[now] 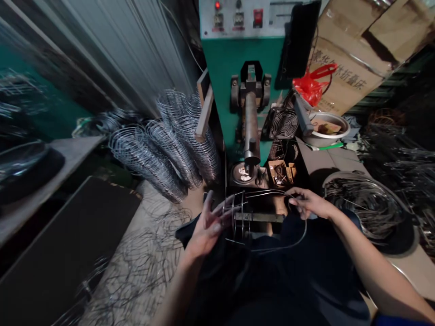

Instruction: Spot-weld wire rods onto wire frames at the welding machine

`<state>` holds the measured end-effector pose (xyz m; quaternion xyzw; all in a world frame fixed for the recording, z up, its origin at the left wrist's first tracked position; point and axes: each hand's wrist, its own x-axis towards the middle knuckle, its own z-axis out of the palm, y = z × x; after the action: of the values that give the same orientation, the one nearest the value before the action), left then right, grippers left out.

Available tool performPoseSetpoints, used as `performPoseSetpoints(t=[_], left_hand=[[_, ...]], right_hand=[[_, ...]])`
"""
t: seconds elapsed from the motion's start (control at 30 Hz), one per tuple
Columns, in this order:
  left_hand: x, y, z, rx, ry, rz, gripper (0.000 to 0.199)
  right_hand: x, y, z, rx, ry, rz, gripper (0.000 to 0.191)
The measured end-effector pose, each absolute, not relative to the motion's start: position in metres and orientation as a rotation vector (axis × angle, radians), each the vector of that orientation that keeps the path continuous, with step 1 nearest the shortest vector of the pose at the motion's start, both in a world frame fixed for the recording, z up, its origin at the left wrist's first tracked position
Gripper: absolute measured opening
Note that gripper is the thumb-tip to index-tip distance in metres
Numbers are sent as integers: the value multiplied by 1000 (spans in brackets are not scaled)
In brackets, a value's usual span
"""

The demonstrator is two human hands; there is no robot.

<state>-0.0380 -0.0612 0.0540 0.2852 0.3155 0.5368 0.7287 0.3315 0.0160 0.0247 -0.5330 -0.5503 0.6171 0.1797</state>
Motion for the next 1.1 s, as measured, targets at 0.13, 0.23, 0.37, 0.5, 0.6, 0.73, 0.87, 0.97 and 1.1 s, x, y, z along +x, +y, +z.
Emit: performPoseSetpoints(t=[0.13, 0.23, 0.37, 0.5, 0.6, 0.73, 0.87, 0.97, 1.1], left_hand=[[-36, -70, 25, 483, 853, 1020, 85], [-36, -77, 4, 322, 1012, 890, 58], [-29, -93, -12, 276, 1068, 1031, 52], [-4, -130, -32, 370, 1157, 840, 79], [8, -145, -40, 471, 1176, 798, 76], [12, -122, -29, 482, 1102, 975, 65], [18, -85, -10, 557, 1020, 1120, 62], [25, -65, 0, 691, 981, 1217, 62], [29, -45, 4, 725, 981, 1295, 70]], right_hand=[[322, 10, 0, -1484, -1405, 1935, 72], [321, 6, -30, -1620, -1309, 1963, 63], [322, -1, -58, -1710, -1254, 1992, 42], [320, -4, -66, -1802, -1311, 1964, 41], [321, -1, -60, -1805, -1398, 1764, 37], [318, 11, -30, -1476, -1673, 1606, 35], [308, 27, 7, -1244, -1654, 1577, 44], [299, 42, 24, -1257, -1577, 1384, 54], [290, 62, 29, -1240, -1601, 1242, 55]])
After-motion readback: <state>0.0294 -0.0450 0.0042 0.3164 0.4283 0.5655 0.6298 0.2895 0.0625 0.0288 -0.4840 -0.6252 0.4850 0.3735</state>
